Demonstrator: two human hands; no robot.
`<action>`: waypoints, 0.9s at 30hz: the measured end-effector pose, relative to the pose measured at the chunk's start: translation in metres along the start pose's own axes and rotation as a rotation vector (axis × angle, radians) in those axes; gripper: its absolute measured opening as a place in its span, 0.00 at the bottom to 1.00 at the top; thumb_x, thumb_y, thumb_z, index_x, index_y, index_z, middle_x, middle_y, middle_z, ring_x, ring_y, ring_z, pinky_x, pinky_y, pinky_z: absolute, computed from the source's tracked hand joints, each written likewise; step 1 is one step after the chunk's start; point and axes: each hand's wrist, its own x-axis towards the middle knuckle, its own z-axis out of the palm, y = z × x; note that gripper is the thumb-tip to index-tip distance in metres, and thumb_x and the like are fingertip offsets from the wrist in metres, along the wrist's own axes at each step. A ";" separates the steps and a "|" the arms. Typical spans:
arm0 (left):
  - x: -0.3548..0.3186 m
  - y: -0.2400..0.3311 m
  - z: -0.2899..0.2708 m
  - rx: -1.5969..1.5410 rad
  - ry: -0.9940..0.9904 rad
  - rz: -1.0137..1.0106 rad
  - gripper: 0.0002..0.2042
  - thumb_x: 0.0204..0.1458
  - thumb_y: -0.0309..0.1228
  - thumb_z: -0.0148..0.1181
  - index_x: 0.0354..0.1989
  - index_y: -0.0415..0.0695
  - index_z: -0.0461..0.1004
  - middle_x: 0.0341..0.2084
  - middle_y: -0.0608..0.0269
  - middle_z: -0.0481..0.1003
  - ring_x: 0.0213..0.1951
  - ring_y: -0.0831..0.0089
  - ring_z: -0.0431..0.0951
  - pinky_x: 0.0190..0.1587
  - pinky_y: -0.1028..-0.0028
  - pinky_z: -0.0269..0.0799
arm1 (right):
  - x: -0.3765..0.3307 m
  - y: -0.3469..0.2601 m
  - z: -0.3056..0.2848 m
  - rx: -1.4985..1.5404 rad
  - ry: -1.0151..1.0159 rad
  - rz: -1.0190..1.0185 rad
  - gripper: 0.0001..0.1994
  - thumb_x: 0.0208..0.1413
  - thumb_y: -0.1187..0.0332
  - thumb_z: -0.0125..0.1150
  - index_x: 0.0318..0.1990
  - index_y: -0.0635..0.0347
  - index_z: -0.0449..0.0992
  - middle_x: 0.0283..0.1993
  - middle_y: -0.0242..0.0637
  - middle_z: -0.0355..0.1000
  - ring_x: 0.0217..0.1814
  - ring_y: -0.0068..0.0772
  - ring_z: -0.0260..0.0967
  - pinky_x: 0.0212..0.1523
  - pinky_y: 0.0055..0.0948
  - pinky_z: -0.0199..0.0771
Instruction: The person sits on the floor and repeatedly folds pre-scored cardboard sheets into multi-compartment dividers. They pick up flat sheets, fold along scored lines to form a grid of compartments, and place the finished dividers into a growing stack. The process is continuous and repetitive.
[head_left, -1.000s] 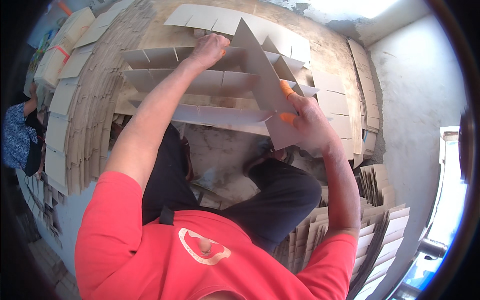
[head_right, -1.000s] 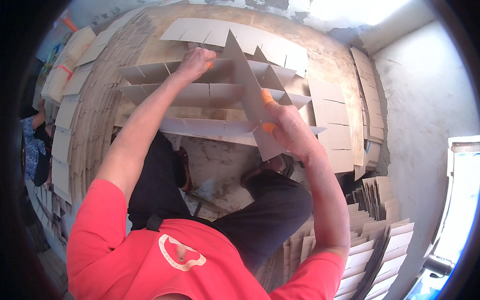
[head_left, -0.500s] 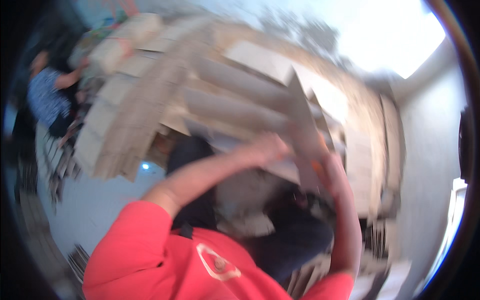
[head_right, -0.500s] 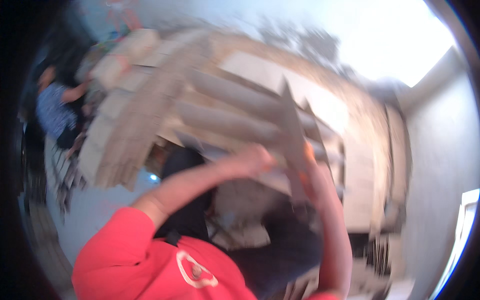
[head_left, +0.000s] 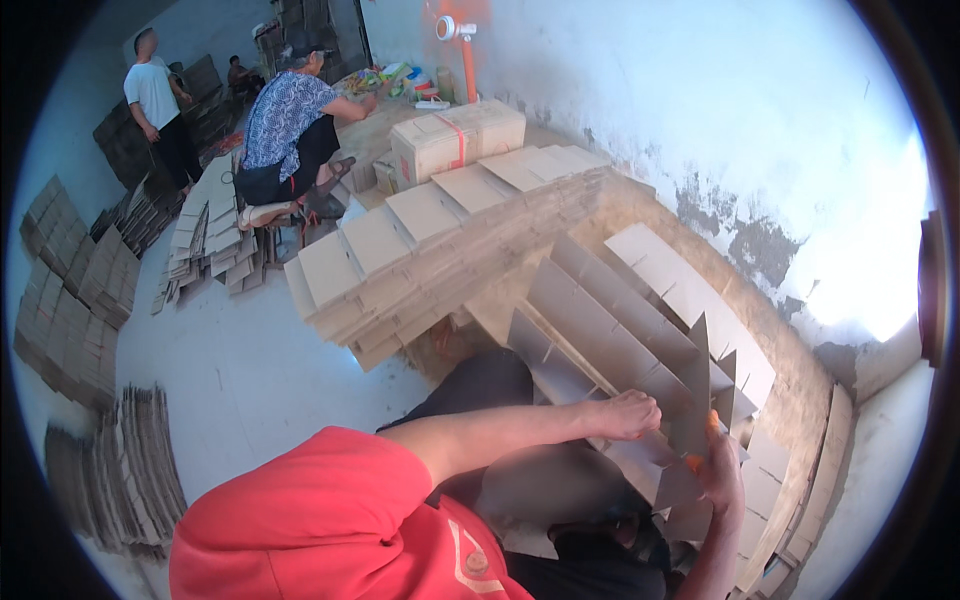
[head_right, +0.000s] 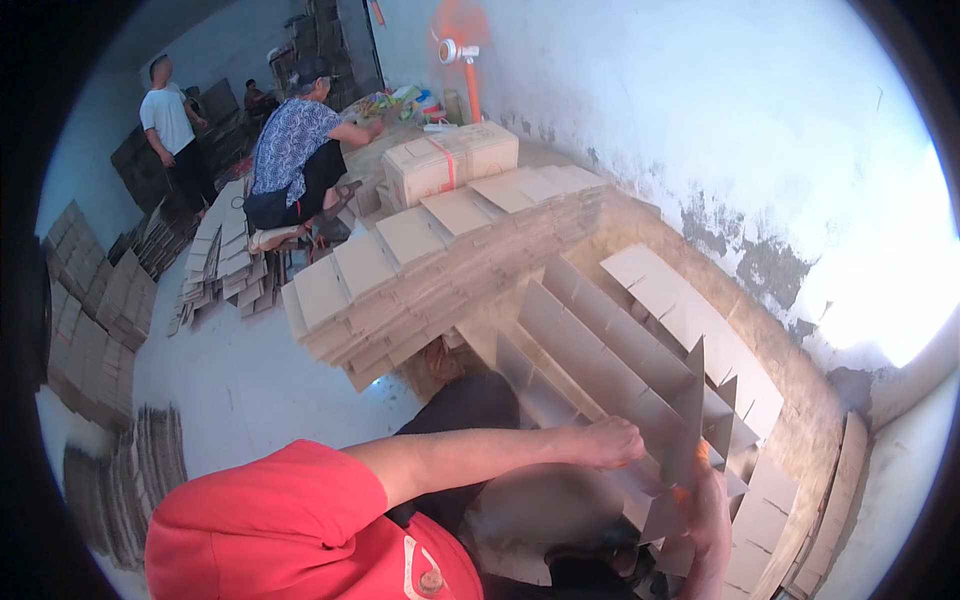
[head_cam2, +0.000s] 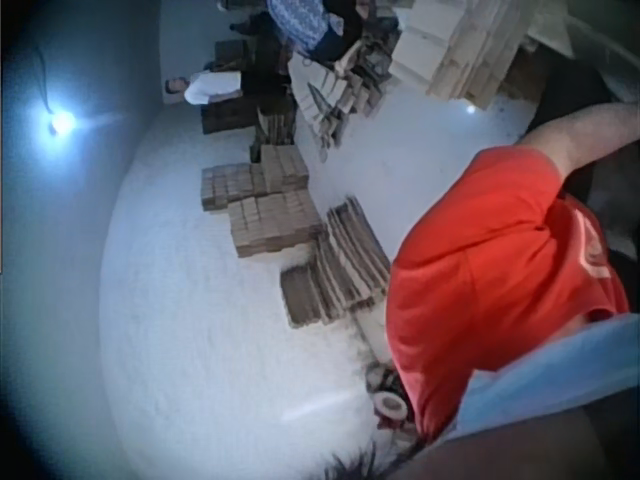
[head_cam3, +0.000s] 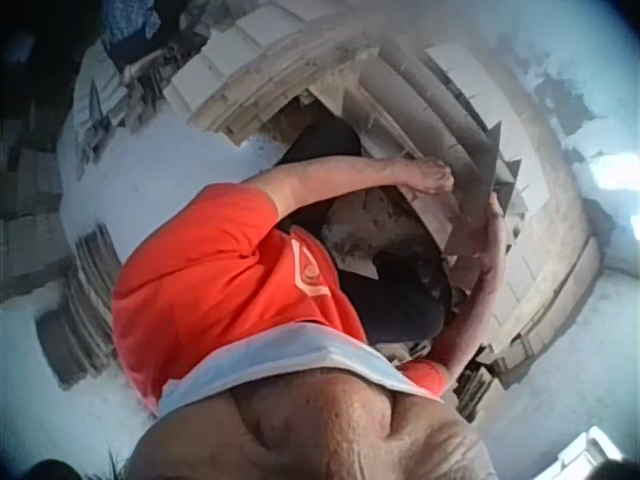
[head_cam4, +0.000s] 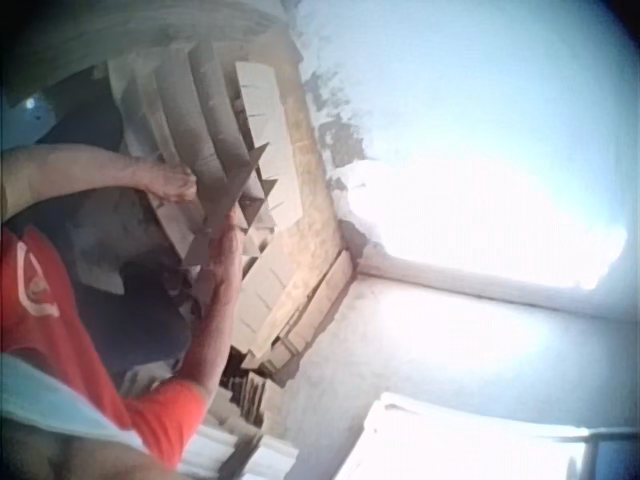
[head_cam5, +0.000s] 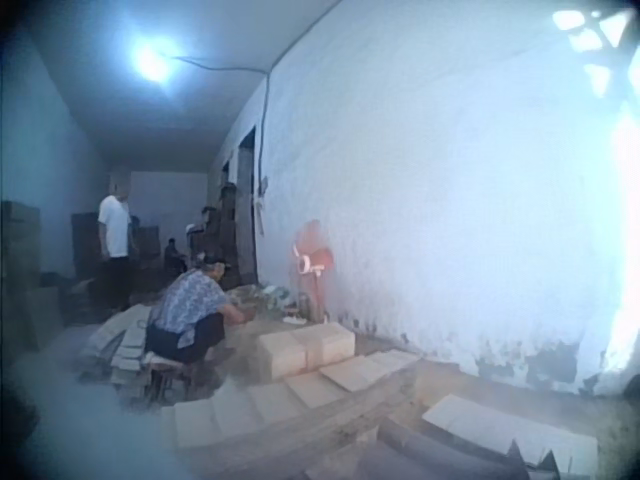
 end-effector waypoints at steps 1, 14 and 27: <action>0.009 0.009 0.005 0.089 -0.072 -0.044 0.05 0.36 0.28 0.58 0.18 0.40 0.74 0.18 0.48 0.74 0.26 0.51 0.78 0.29 0.57 0.74 | -0.004 0.016 0.009 0.400 -0.012 0.231 0.14 0.60 0.65 0.52 0.44 0.69 0.71 0.30 0.37 0.72 0.28 0.31 0.71 0.27 0.34 0.71; 0.000 0.017 -0.028 -0.067 0.053 -0.014 0.21 0.42 0.37 0.69 0.42 0.36 0.77 0.33 0.53 0.78 0.37 0.57 0.76 0.41 0.63 0.72 | -0.102 0.154 0.012 -0.464 1.063 0.490 0.31 0.51 0.54 0.68 0.58 0.65 0.70 0.27 0.40 0.74 0.27 0.34 0.71 0.29 0.33 0.70; -0.029 -0.008 -0.066 0.027 0.030 -0.136 0.20 0.42 0.36 0.69 0.41 0.34 0.77 0.32 0.53 0.79 0.35 0.59 0.75 0.40 0.64 0.71 | -0.149 0.259 0.020 -0.461 0.469 0.440 0.09 0.48 0.70 0.62 0.26 0.68 0.72 0.28 0.57 0.71 0.35 0.61 0.69 0.37 0.50 0.69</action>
